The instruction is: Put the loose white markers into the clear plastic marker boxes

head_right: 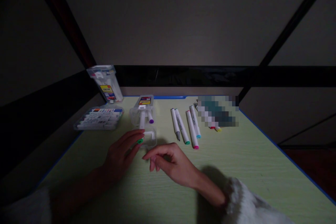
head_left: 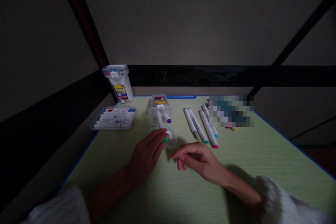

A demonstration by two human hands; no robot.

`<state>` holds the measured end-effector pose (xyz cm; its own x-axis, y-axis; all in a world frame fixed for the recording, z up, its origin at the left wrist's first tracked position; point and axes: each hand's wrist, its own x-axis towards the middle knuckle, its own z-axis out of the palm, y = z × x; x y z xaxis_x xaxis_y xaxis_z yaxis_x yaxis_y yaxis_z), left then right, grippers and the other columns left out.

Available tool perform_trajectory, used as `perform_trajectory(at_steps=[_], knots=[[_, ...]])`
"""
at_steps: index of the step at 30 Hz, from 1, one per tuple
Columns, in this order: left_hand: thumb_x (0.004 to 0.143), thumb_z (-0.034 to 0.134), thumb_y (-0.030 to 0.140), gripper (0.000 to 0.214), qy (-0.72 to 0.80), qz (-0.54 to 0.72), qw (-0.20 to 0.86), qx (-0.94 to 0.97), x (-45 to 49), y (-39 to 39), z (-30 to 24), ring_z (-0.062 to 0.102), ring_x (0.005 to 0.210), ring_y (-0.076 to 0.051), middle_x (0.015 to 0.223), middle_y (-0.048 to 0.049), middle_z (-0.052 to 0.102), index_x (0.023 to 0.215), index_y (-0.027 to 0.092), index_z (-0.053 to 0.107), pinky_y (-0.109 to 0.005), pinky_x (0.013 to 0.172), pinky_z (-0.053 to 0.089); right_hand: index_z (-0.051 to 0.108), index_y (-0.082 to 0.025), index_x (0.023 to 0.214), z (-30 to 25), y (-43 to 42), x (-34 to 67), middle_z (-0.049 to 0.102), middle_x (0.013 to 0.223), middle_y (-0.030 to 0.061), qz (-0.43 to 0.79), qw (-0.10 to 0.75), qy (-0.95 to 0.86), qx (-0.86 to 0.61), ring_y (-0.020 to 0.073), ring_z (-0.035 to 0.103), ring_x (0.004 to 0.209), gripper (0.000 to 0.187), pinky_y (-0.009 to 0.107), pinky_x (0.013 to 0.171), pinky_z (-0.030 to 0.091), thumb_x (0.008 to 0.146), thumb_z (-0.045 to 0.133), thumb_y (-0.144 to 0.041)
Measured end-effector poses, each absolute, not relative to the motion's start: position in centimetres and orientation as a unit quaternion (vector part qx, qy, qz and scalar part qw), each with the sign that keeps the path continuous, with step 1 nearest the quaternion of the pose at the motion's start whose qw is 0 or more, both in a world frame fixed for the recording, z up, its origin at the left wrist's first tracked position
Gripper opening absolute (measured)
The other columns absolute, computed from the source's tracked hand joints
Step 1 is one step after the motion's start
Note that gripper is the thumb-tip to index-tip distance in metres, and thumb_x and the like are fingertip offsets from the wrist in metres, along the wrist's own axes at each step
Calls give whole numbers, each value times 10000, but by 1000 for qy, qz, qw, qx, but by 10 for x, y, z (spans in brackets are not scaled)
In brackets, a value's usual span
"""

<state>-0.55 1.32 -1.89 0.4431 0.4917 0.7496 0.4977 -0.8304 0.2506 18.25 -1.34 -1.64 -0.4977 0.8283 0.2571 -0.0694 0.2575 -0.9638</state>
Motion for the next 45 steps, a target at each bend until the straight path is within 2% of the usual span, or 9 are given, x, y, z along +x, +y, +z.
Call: perform_trajectory(at_steps=[20, 45], knots=[[840, 458, 109, 225, -323, -423, 52, -845, -8, 18, -20, 609, 934, -157, 1027, -90, 629, 1018, 142, 592, -278, 840, 516, 660, -167, 897, -15, -15, 182, 600, 608, 8, 537, 397, -689, -282, 83, 516, 541, 193, 226, 510, 443, 858, 477, -213], [855, 415, 123, 302, -370, -382, 47, -846, -9, 24, -22, 553, 1040, -178, 1133, -87, 568, 1141, 175, 496, -345, 895, 486, 663, -161, 873, -15, -15, 181, 588, 611, 6, 543, 367, -698, -290, 87, 513, 543, 198, 224, 487, 415, 844, 468, -173]])
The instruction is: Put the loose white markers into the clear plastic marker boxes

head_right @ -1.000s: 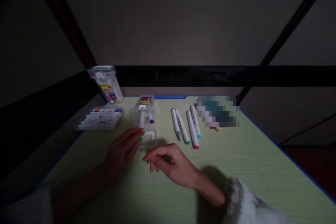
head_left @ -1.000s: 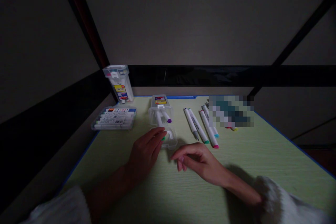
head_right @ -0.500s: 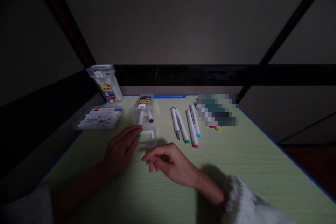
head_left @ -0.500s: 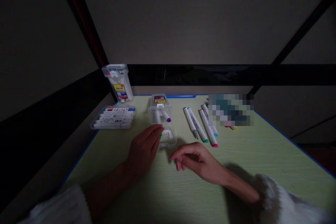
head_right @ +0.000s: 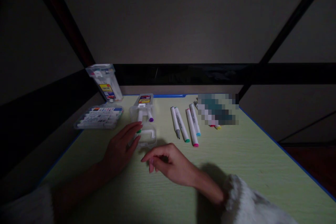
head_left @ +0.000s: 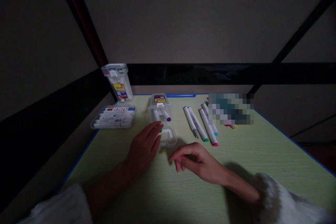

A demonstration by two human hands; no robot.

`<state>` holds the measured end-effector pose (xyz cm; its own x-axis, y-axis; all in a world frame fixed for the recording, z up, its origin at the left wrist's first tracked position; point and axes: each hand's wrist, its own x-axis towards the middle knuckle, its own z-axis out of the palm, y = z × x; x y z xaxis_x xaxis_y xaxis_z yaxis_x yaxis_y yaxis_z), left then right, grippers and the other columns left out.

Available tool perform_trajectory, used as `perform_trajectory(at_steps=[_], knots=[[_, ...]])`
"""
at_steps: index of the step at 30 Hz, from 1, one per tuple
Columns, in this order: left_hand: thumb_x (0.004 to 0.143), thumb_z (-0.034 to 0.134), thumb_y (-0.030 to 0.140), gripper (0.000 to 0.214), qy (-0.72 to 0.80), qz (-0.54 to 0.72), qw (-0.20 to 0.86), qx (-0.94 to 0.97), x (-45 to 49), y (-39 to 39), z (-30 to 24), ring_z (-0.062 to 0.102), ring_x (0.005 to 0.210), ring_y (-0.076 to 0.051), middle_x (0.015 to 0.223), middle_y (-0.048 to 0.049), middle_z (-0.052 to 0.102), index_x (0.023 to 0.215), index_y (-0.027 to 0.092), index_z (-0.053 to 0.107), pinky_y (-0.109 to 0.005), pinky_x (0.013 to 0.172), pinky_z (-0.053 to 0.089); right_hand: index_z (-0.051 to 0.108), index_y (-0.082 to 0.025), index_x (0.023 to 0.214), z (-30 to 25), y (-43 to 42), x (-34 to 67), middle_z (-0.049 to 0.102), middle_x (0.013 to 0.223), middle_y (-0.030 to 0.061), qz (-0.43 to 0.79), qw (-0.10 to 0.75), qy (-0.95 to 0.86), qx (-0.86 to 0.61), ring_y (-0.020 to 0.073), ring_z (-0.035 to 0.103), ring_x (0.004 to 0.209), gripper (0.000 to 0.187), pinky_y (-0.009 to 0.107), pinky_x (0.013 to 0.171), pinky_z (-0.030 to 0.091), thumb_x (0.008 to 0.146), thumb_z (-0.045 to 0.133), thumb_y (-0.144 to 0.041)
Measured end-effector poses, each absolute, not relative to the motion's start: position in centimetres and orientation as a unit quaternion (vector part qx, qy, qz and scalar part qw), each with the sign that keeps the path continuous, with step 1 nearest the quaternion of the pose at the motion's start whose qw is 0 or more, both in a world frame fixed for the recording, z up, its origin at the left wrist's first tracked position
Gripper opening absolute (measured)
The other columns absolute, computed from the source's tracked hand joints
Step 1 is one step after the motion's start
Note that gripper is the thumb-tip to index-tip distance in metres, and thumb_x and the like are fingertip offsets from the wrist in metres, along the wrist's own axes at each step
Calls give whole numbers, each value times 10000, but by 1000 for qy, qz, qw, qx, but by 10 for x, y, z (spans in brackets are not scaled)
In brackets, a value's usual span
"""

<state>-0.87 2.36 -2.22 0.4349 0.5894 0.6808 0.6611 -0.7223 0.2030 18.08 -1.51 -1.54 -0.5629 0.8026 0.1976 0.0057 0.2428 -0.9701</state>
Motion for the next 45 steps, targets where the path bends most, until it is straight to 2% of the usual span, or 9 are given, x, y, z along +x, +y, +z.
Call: perform_trajectory(at_steps=[9, 21, 30, 39, 45], knots=[[843, 442, 149, 311, -373, -365, 56, -851, -7, 23, -19, 521, 1043, -206, 1140, -110, 554, 1152, 143, 475, -381, 889, 469, 658, -160, 876, -18, -15, 181, 581, 603, 1, 544, 361, -702, -287, 84, 505, 535, 212, 214, 471, 388, 837, 450, -146], [838, 447, 195, 422, -412, -307, 60, -856, -7, 24, -22, 464, 1090, -264, 1242, -136, 494, 1245, 110, 381, -445, 905, 414, 648, -119, 867, -17, -16, 181, 577, 600, 10, 536, 341, -714, -296, 74, 465, 502, 216, 211, 462, 351, 823, 437, -143], [849, 432, 200, 385, -424, -289, 63, -856, -7, 23, -21, 444, 1110, -279, 1290, -141, 454, 1222, 108, 402, -460, 909, 392, 646, -111, 863, -15, -16, 181, 578, 607, 23, 533, 332, -717, -303, 86, 466, 503, 231, 225, 460, 350, 813, 424, -150], [842, 432, 208, 396, -427, -313, 72, -845, -5, 23, -21, 448, 1087, -268, 1208, -153, 447, 1223, 114, 381, -418, 882, 430, 646, -107, 869, -16, -16, 181, 587, 611, 31, 527, 325, -723, -307, 92, 466, 502, 234, 239, 468, 360, 816, 427, -171], [843, 422, 208, 396, -428, -300, 87, -848, -6, 22, -21, 459, 1051, -282, 1163, -162, 469, 1219, 91, 387, -438, 867, 433, 646, -106, 868, -16, -15, 181, 586, 607, 26, 527, 328, -721, -307, 92, 478, 513, 227, 235, 475, 368, 810, 431, -153]])
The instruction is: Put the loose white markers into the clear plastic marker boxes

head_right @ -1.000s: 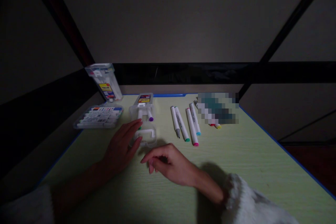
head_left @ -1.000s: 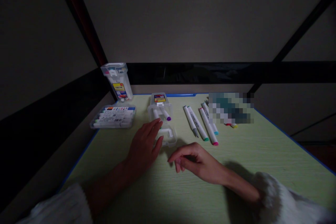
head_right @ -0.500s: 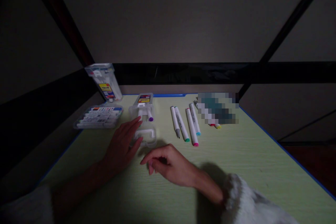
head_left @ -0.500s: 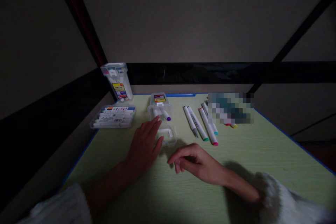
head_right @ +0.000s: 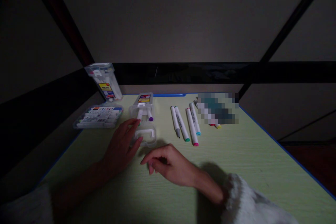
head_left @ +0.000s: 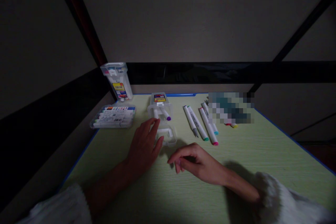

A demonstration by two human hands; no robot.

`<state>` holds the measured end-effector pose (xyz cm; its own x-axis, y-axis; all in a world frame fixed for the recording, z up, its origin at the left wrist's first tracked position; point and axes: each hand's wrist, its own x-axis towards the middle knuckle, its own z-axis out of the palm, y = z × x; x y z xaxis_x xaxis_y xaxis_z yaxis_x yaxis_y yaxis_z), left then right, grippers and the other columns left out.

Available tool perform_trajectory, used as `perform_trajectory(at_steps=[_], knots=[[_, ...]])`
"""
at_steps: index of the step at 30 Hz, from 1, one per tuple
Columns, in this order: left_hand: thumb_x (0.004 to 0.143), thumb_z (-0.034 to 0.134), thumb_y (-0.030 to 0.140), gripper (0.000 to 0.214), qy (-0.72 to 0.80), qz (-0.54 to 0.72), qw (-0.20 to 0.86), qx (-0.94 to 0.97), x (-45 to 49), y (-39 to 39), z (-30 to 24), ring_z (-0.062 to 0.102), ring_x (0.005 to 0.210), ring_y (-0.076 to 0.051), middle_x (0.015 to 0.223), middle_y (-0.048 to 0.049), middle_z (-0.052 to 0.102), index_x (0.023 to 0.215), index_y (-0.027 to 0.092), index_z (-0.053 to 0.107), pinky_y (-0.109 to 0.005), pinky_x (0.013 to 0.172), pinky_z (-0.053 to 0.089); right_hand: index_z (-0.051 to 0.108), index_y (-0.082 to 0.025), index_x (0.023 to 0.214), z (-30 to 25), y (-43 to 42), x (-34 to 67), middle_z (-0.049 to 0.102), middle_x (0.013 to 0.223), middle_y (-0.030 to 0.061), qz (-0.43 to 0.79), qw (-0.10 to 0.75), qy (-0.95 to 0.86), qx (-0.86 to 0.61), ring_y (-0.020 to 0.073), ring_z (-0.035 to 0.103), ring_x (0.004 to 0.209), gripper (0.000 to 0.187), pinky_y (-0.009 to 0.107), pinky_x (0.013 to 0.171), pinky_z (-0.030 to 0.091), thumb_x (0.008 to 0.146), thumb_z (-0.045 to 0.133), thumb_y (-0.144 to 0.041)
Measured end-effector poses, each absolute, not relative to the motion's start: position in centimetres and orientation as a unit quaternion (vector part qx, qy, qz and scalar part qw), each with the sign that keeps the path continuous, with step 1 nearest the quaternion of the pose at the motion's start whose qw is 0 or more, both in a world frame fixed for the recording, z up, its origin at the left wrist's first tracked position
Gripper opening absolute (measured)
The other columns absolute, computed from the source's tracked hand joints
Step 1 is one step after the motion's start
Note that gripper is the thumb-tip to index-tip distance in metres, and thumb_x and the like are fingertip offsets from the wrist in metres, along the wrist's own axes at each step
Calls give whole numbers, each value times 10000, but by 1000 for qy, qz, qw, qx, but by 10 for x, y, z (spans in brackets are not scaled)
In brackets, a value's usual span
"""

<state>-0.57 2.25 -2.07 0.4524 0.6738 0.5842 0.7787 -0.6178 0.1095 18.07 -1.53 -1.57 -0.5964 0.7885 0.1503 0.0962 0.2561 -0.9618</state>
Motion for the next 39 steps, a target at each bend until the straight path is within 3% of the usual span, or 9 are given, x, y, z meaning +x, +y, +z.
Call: perform_trajectory(at_steps=[21, 39], knots=[[840, 430, 226, 430, -453, -263, 71, -849, -6, 22, -20, 422, 1122, -282, 1299, -134, 437, 1252, 121, 371, -466, 906, 391, 648, -129, 861, -16, -15, 181, 583, 608, 6, 514, 327, -731, -307, 80, 473, 514, 221, 221, 475, 375, 817, 432, -136], [826, 450, 190, 377, -422, -288, 85, -855, -6, 22, -20, 430, 1097, -279, 1282, -130, 457, 1196, 118, 434, -459, 896, 384, 652, -123, 865, -16, -16, 181, 578, 612, 6, 514, 319, -735, -306, 75, 469, 511, 224, 213, 478, 378, 816, 434, -129]])
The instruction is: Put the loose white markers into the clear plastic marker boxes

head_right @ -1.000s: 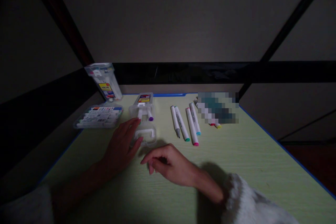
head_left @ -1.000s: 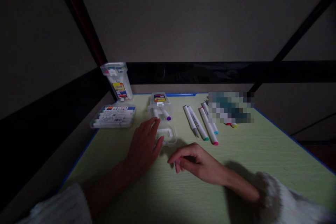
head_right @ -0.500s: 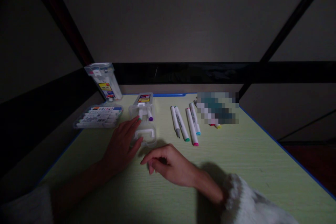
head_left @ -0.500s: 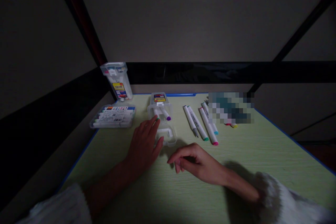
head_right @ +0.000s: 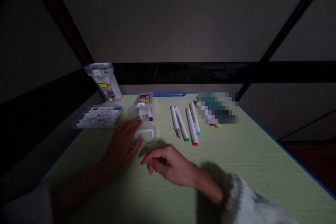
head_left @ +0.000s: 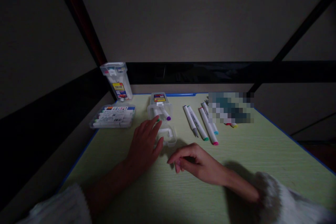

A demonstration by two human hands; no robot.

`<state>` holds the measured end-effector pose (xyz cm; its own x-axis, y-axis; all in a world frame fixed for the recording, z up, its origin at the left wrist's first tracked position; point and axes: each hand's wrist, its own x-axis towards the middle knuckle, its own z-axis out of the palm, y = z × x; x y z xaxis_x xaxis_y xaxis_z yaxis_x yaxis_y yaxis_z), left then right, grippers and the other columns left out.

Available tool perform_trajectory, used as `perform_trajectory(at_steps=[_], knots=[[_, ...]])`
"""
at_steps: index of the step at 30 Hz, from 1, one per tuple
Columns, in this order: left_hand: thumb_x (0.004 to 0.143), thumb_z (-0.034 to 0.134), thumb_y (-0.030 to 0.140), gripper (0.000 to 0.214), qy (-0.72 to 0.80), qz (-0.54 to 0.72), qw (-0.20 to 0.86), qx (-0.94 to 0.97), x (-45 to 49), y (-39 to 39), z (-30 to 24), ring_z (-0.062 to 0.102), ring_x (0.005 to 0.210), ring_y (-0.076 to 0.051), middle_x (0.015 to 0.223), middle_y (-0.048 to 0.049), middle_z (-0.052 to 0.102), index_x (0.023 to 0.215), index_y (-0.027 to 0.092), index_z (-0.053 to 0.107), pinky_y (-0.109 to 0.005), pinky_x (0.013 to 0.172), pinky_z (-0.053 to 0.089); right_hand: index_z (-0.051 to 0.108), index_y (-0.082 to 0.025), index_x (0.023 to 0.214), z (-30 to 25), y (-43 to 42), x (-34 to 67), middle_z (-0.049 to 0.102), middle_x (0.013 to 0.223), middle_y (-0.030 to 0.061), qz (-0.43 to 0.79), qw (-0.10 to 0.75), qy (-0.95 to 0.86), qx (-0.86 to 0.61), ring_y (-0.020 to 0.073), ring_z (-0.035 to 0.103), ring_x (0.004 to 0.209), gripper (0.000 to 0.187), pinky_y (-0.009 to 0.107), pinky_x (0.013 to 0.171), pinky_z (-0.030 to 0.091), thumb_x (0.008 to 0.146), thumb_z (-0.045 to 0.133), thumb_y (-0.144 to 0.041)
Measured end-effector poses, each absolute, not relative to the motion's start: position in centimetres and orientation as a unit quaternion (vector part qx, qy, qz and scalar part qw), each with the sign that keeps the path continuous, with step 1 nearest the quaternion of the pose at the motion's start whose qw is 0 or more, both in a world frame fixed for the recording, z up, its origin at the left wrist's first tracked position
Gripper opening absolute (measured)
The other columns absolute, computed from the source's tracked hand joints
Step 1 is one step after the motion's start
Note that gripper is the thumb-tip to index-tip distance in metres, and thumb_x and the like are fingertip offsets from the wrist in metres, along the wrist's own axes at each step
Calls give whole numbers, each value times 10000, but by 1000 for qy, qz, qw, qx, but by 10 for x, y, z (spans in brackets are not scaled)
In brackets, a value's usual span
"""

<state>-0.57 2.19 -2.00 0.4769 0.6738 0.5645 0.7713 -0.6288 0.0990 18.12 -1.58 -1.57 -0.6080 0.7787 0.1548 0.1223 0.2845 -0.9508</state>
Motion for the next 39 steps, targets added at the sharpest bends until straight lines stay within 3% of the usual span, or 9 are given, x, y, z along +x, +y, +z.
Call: perform_trajectory(at_steps=[13, 20, 26, 31, 39], knots=[[799, 456, 98, 143, -323, -379, 64, -865, -3, 15, -15, 548, 858, -185, 942, -75, 599, 889, 159, 549, -340, 742, 455, 655, -141, 882, -13, -16, 184, 589, 625, 10, 471, 342, -748, -319, 79, 465, 513, 224, 212, 460, 366, 838, 438, -173], [795, 453, 76, 124, -286, -392, 49, -873, -2, 13, -12, 517, 703, -154, 747, -47, 589, 781, 144, 556, -292, 647, 442, 639, -152, 920, -5, -14, 190, 630, 682, 25, 329, 358, -796, -361, 113, 556, 615, 230, 236, 556, 437, 850, 422, -185], [798, 437, 83, 150, -277, -386, 50, -878, -2, 13, -12, 513, 676, -141, 727, -39, 595, 771, 149, 569, -282, 640, 440, 610, -150, 954, -6, -8, 198, 638, 832, 69, 163, 304, -846, -407, 161, 576, 787, 276, 300, 718, 450, 875, 346, -161], [789, 447, 79, 144, -276, -387, 47, -878, -2, 12, -12, 515, 664, -143, 711, -42, 589, 748, 144, 569, -282, 628, 437, 609, -137, 892, -8, -2, 205, 576, 781, 74, 51, 241, -844, -476, 182, 529, 762, 248, 313, 701, 415, 843, 367, -121], [789, 450, 74, 134, -274, -386, 47, -880, -2, 12, -12, 517, 668, -142, 721, -39, 592, 757, 147, 558, -286, 639, 436, 586, -143, 951, -9, 4, 213, 545, 941, 115, -91, 157, -789, -587, 247, 493, 870, 211, 342, 683, 343, 809, 430, -139]])
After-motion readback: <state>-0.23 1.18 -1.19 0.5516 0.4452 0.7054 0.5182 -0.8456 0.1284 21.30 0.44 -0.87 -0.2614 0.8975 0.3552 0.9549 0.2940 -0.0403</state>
